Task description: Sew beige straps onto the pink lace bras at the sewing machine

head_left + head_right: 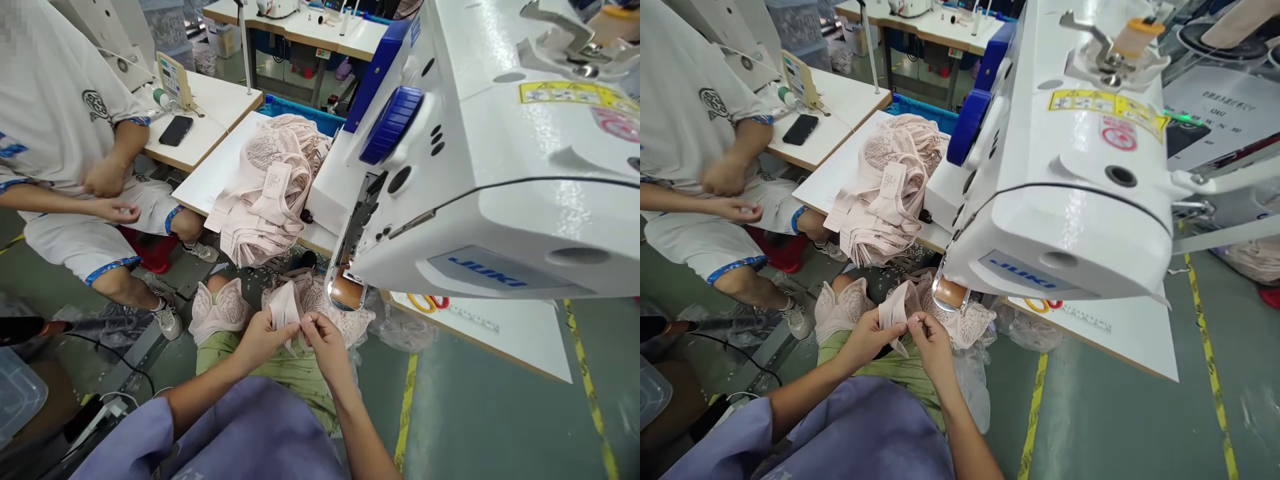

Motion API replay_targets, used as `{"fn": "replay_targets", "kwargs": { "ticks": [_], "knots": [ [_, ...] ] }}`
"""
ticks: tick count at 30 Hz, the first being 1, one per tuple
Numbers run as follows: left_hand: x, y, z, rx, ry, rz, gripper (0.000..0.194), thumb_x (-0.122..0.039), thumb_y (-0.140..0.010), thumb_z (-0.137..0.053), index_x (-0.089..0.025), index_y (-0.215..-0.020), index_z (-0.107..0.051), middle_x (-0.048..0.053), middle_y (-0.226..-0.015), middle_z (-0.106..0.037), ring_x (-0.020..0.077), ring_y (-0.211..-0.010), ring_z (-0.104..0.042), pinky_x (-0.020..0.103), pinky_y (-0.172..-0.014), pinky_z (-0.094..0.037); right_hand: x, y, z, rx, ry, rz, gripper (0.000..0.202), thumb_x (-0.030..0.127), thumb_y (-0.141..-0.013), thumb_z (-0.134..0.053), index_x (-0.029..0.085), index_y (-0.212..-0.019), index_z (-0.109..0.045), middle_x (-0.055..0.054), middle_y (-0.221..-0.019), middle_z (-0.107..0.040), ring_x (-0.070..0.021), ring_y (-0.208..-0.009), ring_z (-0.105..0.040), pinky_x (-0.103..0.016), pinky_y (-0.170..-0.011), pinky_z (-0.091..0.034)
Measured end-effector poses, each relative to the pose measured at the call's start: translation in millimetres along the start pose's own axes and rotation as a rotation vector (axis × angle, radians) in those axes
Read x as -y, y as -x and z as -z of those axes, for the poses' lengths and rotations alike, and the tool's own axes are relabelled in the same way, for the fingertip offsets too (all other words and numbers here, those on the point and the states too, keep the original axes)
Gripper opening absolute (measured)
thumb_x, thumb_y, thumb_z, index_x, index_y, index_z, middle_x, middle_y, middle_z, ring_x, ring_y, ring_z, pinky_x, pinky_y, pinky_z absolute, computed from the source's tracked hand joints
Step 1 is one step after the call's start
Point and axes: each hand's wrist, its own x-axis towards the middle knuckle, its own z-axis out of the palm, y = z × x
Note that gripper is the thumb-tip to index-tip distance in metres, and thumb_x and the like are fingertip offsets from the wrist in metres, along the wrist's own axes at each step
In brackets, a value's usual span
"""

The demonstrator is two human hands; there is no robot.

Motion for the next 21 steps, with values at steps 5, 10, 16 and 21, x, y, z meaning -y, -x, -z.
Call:
{"fn": "replay_targets", "kwargs": {
  "ticks": [5, 10, 16, 21],
  "knots": [
    [-3.3, -4.1, -1.4, -0.084, 0.043, 0.022, 0.04, -0.047, -0.081, -0.074, -0.01, -0.095, -0.069, 0.003, -0.08, -0.067, 0.0147, -0.074, -0.056, 0.024, -0.067, -0.047, 2.8, 4.8, 3.7, -0.292, 0.206, 0.18, 0.025, 0.042, -0.088, -0.063, 0.018, -0.09, -0.069, -0.001, -0.073, -0.063, -0.0129, -0.06, -0.053, -0.025, -0.056, -0.044],
    [-11.5, -4.4, -8.2, -0.107, 0.045, 0.046, 0.04, -0.046, -0.083, -0.072, -0.011, -0.102, -0.069, 0.004, -0.084, -0.068, 0.0138, -0.073, -0.057, 0.022, -0.063, -0.047, 6.8, 11.7, -1.3, -0.298, 0.412, 0.455, 0.015, 0.027, -0.095, -0.059, 0.022, -0.1, -0.072, -0.005, -0.093, -0.071, -0.0164, -0.084, -0.066, -0.028, -0.071, -0.054],
    [-16.1, -1.6, -13.9, -0.154, -0.073, 0.017, 0.036, -0.047, -0.085, -0.069, -0.012, -0.094, -0.069, -0.001, -0.069, -0.063, 0.013, -0.065, -0.054, 0.021, -0.057, -0.043, 7.3, 8.5, -3.7, -0.334, 0.404, 0.428, 0.019, 0.028, -0.096, -0.056, 0.023, -0.104, -0.073, -0.007, -0.098, -0.073, -0.0185, -0.093, -0.068, -0.033, -0.079, -0.058],
    [-13.3, -0.8, -13.4, -0.153, -0.171, -0.024, 0.03, -0.044, -0.086, -0.067, -0.014, -0.087, -0.067, -0.005, -0.056, -0.051, 0.0125, -0.058, -0.05, 0.022, -0.056, -0.041, 8.1, 8.5, -2.0, -0.336, 0.373, 0.376, 0.017, 0.029, -0.096, -0.057, 0.023, -0.098, -0.073, -0.005, -0.094, -0.073, -0.0171, -0.087, -0.067, -0.031, -0.078, -0.055]
  ]
}}
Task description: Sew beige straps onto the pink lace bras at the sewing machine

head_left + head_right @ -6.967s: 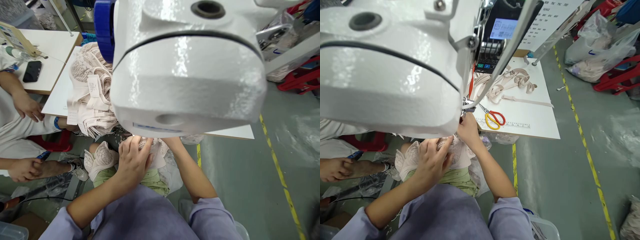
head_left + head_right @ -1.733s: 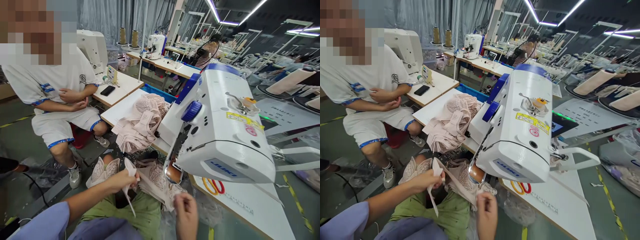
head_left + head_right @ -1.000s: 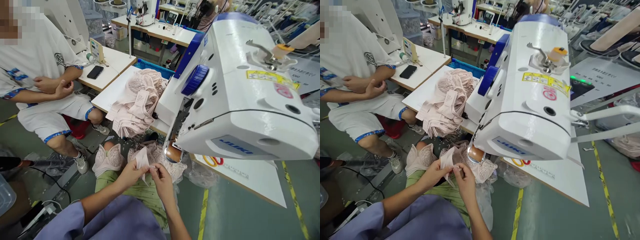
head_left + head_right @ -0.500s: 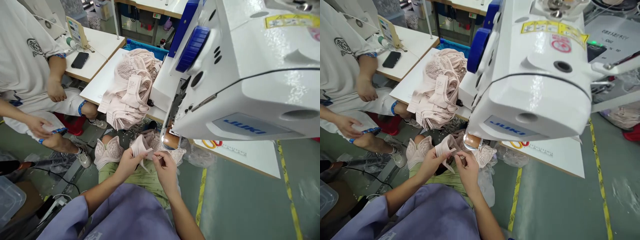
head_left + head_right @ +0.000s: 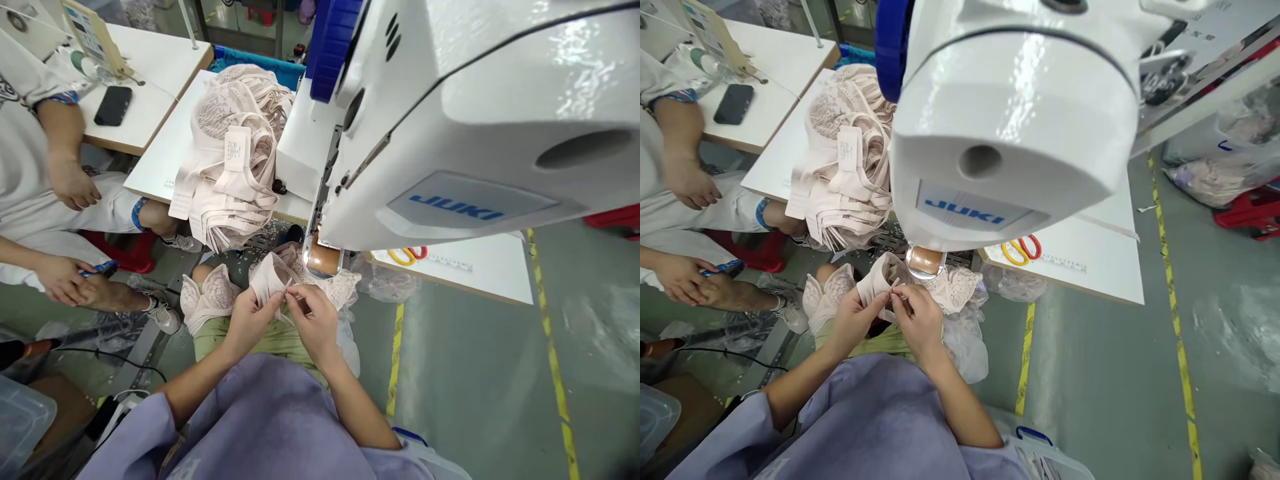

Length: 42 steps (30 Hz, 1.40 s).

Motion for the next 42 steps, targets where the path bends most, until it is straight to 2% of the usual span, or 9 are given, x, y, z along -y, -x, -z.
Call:
{"fn": "replay_targets", "kwargs": {
  "ticks": [3, 6, 12, 17, 23, 27, 31, 35, 42],
  "knots": [
    [2.7, -1.7, 1.9, 0.031, -0.058, -0.041, 0.029, -0.043, -0.088, -0.064, -0.014, -0.083, -0.065, -0.005, -0.057, -0.05, 0.0114, -0.057, -0.047, 0.021, -0.055, -0.04, -1.6, -1.6, 2.9, 0.029, -0.032, -0.06, 0.015, 0.03, -0.094, -0.06, 0.022, -0.095, -0.072, -0.003, -0.092, -0.071, -0.0143, -0.076, -0.063, -0.028, -0.072, -0.052],
    [2.4, -4.1, 5.5, 0.096, -0.142, -0.107, 0.029, -0.04, -0.089, -0.062, -0.015, -0.074, -0.061, -0.004, -0.058, -0.049, 0.0103, -0.056, -0.043, 0.021, -0.055, -0.037, -4.0, -6.9, 9.8, 0.116, -0.104, -0.105, 0.009, 0.026, -0.088, -0.063, 0.021, -0.088, -0.07, -0.001, -0.086, -0.068, -0.0106, -0.062, -0.054, -0.025, -0.062, -0.046],
    [-5.5, -9.5, 14.6, 0.24, -0.277, -0.236, 0.028, -0.035, -0.086, -0.063, -0.015, -0.066, -0.06, -0.002, -0.057, -0.053, 0.0115, -0.056, -0.046, 0.022, -0.054, -0.036, -2.7, -19.1, 26.2, 0.342, -0.17, -0.151, 0.006, 0.019, -0.077, -0.061, 0.02, -0.071, -0.062, 0.003, -0.068, -0.057, -0.0097, -0.059, -0.047, -0.023, -0.056, -0.036],
    [-6.8, -13.3, 17.6, 0.305, -0.259, -0.223, 0.033, -0.037, -0.086, -0.063, -0.014, -0.063, -0.06, -0.001, -0.054, -0.054, 0.0114, -0.052, -0.048, 0.022, -0.053, -0.035, 1.5, -14.2, 27.3, 0.261, -0.202, -0.109, 0.007, 0.02, -0.08, -0.062, 0.02, -0.073, -0.062, 0.003, -0.07, -0.059, -0.009, -0.059, -0.046, -0.022, -0.056, -0.036],
    [-5.9, -17.9, 14.6, 0.374, -0.159, -0.169, 0.035, -0.039, -0.088, -0.062, -0.016, -0.062, -0.054, -0.003, -0.053, -0.051, 0.0097, -0.052, -0.044, 0.02, -0.05, -0.034, 2.1, -5.1, 26.2, 0.167, -0.084, -0.081, 0.004, 0.021, -0.083, -0.064, 0.021, -0.079, -0.066, 0.001, -0.076, -0.063, -0.011, -0.061, -0.052, -0.024, -0.058, -0.04],
    [-4.6, -20.4, 14.6, 0.41, -0.141, -0.184, 0.035, -0.038, -0.089, -0.062, -0.015, -0.063, -0.056, -0.003, -0.055, -0.052, 0.0096, -0.052, -0.045, 0.02, -0.05, -0.036, 1.1, -6.2, 28.9, 0.187, -0.034, -0.039, 0.006, 0.02, -0.084, -0.063, 0.021, -0.078, -0.065, 0.0, -0.077, -0.064, -0.0121, -0.065, -0.055, -0.025, -0.059, -0.04],
    [-0.5, -18.8, 15.2, 0.398, -0.155, -0.218, 0.029, -0.035, -0.089, -0.063, -0.013, -0.069, -0.065, 0.0, -0.059, -0.062, 0.0122, -0.055, -0.054, 0.022, -0.053, -0.042, 1.1, -10.5, 32.5, 0.264, -0.033, 0.015, 0.011, 0.013, -0.078, -0.061, 0.021, -0.07, -0.06, 0.001, -0.071, -0.059, -0.0123, -0.066, -0.053, -0.024, -0.059, -0.038],
    [4.9, -19.0, 15.0, 0.425, -0.132, -0.245, 0.029, -0.035, -0.087, -0.067, -0.012, -0.069, -0.069, 0.004, -0.063, -0.069, 0.0157, -0.059, -0.062, 0.024, -0.058, -0.047, 1.4, -12.2, 34.1, 0.287, -0.128, -0.023, 0.01, 0.013, -0.075, -0.059, 0.021, -0.069, -0.058, 0.002, -0.069, -0.055, -0.0117, -0.063, -0.05, -0.024, -0.058, -0.038],
    [4.2, -22.4, 11.6, 0.47, -0.106, -0.149, 0.031, -0.04, -0.089, -0.065, -0.013, -0.073, -0.068, 0.003, -0.067, -0.068, 0.0139, -0.06, -0.059, 0.023, -0.059, -0.046, -5.2, -8.1, 35.4, 0.297, -0.159, -0.098, 0.002, 0.019, -0.08, -0.063, 0.019, -0.078, -0.064, 0.0, -0.074, -0.059, -0.0123, -0.065, -0.051, -0.025, -0.059, -0.038]
  ]
}}
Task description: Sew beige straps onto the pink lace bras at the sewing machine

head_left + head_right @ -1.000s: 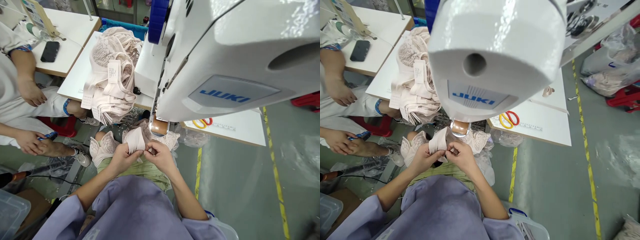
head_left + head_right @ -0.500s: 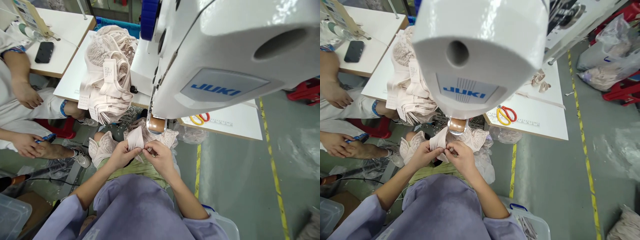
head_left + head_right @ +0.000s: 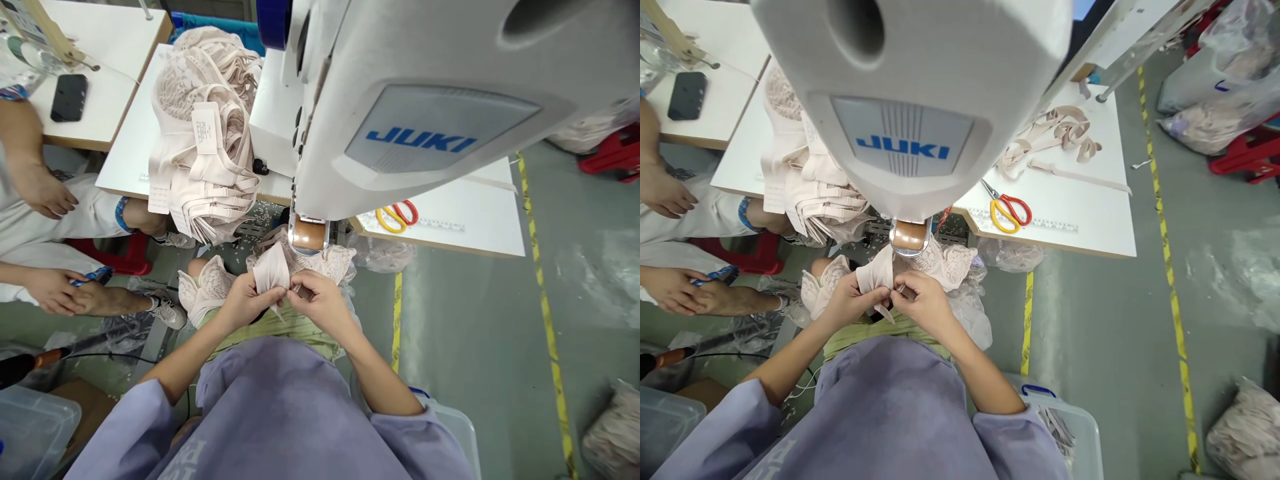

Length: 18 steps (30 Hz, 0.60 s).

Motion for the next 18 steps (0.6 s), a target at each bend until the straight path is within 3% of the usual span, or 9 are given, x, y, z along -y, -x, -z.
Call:
{"fn": "replay_targets", "kwargs": {
  "ticks": [8, 11, 14, 18],
  "knots": [
    [-4.2, 4.1, -8.1, -0.119, -0.16, 0.065, 0.037, -0.044, -0.086, -0.065, -0.016, -0.065, -0.053, -0.003, -0.057, -0.049, 0.0104, -0.056, -0.043, 0.022, -0.053, -0.034, 7.2, 2.6, 1.7, -0.035, 0.137, -0.053, 0.006, 0.02, -0.079, -0.061, 0.02, -0.074, -0.064, 0.001, -0.069, -0.059, -0.0141, -0.066, -0.053, -0.027, -0.062, -0.037],
    [-8.0, 3.5, -10.7, -0.147, -0.189, 0.033, 0.036, -0.044, -0.088, -0.062, -0.016, -0.067, -0.056, -0.002, -0.06, -0.051, 0.0115, -0.059, -0.045, 0.023, -0.056, -0.035, 3.7, 0.4, 5.5, -0.021, 0.116, -0.097, 0.007, 0.024, -0.081, -0.062, 0.021, -0.077, -0.067, -0.001, -0.074, -0.064, -0.015, -0.068, -0.055, -0.028, -0.064, -0.039],
    [-12.8, 0.1, -7.4, -0.112, -0.248, 0.012, 0.035, -0.043, -0.091, -0.058, -0.016, -0.069, -0.057, -0.002, -0.061, -0.052, 0.012, -0.06, -0.046, 0.024, -0.058, -0.036, -5.8, 0.5, 14.2, 0.074, -0.038, -0.199, 0.017, 0.034, -0.085, -0.061, 0.021, -0.09, -0.071, -0.003, -0.083, -0.07, -0.0158, -0.07, -0.059, -0.029, -0.064, -0.043],
    [-16.2, -3.2, 2.0, -0.008, -0.305, 0.027, 0.031, -0.043, -0.09, -0.057, -0.016, -0.073, -0.059, -0.003, -0.063, -0.053, 0.0127, -0.061, -0.047, 0.024, -0.058, -0.037, -10.8, 8.2, 26.8, 0.089, -0.061, -0.228, 0.021, 0.03, -0.089, -0.055, 0.022, -0.1, -0.071, -0.002, -0.089, -0.073, -0.0162, -0.075, -0.064, -0.028, -0.067, -0.045]
  ]
}}
